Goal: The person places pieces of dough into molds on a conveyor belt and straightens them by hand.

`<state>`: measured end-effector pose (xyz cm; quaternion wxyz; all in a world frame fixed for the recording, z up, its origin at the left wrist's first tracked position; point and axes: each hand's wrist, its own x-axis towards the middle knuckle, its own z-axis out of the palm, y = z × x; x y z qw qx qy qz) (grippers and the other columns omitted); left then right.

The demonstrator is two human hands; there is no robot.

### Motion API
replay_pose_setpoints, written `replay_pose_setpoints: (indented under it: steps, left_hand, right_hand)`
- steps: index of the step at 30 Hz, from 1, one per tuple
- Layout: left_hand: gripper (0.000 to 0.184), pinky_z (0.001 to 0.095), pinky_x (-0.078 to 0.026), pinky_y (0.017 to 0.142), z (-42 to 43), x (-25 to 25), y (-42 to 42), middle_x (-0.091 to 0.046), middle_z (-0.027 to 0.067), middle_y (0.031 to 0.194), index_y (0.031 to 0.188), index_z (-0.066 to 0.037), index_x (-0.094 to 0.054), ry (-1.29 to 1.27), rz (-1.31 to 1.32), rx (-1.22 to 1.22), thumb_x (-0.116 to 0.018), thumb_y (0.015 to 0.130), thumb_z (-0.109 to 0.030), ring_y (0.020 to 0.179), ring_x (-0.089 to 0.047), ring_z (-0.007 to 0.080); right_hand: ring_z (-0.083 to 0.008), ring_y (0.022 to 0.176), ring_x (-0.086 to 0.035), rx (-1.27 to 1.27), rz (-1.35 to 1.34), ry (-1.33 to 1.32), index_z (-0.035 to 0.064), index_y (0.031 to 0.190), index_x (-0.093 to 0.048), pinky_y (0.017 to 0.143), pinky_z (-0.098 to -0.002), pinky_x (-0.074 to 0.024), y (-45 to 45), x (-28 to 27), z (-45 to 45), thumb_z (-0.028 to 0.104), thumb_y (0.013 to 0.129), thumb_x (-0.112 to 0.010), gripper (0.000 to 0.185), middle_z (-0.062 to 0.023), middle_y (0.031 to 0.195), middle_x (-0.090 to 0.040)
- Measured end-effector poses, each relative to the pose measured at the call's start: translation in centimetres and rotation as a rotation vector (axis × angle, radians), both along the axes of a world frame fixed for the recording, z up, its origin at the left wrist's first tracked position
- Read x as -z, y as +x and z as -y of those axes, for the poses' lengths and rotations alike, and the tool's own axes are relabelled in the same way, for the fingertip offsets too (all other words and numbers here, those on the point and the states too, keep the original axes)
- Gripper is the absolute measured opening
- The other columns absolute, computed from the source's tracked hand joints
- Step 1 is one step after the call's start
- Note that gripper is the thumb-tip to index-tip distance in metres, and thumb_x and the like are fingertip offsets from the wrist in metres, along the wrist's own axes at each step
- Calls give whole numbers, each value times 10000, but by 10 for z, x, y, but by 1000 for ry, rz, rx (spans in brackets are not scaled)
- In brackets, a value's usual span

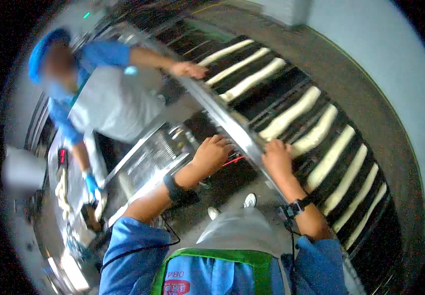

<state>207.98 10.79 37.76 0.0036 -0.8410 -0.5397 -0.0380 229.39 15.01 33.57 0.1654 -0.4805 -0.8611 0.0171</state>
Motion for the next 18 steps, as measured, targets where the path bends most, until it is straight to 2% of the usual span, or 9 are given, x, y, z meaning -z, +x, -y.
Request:
replay_pose_setpoints:
  steps: [2,4,6,7,8,11,12,16,18]
  left_hand:
    - [294,340,-398,807,48,2,-43,-533,59,1020,1008,-117,-542,-52,111,-148,-492,718,-122,997,-453,232]
    - [180,330,-426,699,100,16,-88,-556,39,843,853,-90,-577,49,193,-248,-504,694,-128,849,-503,220]
    - [197,337,-425,732,156,36,-133,-561,53,885,884,-95,-575,2,166,-409,-507,704,-136,856,-508,243]
    - [217,346,-423,746,185,59,-162,-564,74,927,921,-98,-569,-54,221,-437,-493,721,-134,878,-506,255]
    - [229,356,-413,774,211,52,-172,-562,96,957,951,-97,-560,-101,353,-615,-475,741,-130,898,-506,263]
    - [214,400,-434,713,285,45,-206,-574,153,868,928,-77,-575,-91,448,-943,-468,756,-148,801,-546,314]
    - [219,394,-435,717,307,53,-216,-575,155,863,929,-84,-580,37,428,-923,-466,761,-167,779,-546,328]
    - [228,390,-426,704,360,60,-227,-574,160,849,930,-65,-570,-63,517,-1083,-473,760,-183,796,-533,343]
    - [231,385,-424,697,371,64,-231,-574,163,842,927,-57,-567,-64,554,-1060,-476,760,-188,803,-530,346]
  right_hand:
    - [-248,910,-445,-20,84,69,36,799,-538,771,-413,-319,-6,-1,0,223,662,-595,239,-94,884,-495]
    - [-261,914,-443,-6,116,49,18,824,-528,780,-414,-319,-13,-4,-1,212,671,-591,255,-101,890,-492]
    - [-270,910,-441,-21,133,142,2,839,-517,772,-424,-322,-13,8,-7,208,686,-581,264,-112,880,-489]
    - [-282,873,-448,-24,114,170,3,817,-513,737,-423,-329,-20,3,-6,186,694,-573,229,-117,844,-485]
    - [-293,836,-455,-12,94,192,4,795,-509,703,-423,-337,-21,3,-4,165,701,-564,194,-122,809,-481]
    - [-300,808,-457,17,83,257,16,753,-490,678,-429,-340,-20,20,-14,157,705,-557,163,-121,768,-468]
    - [-300,808,-457,3,84,266,16,753,-490,678,-429,-340,-22,18,-14,157,705,-557,163,-121,768,-468]
    - [-314,793,-462,24,58,166,19,735,-497,657,-438,-351,-21,23,-22,166,706,-553,160,-133,765,-477]
    - [-308,868,-478,59,114,265,2,790,-541,704,-436,-377,-15,35,-33,215,710,-540,228,-150,874,-529]
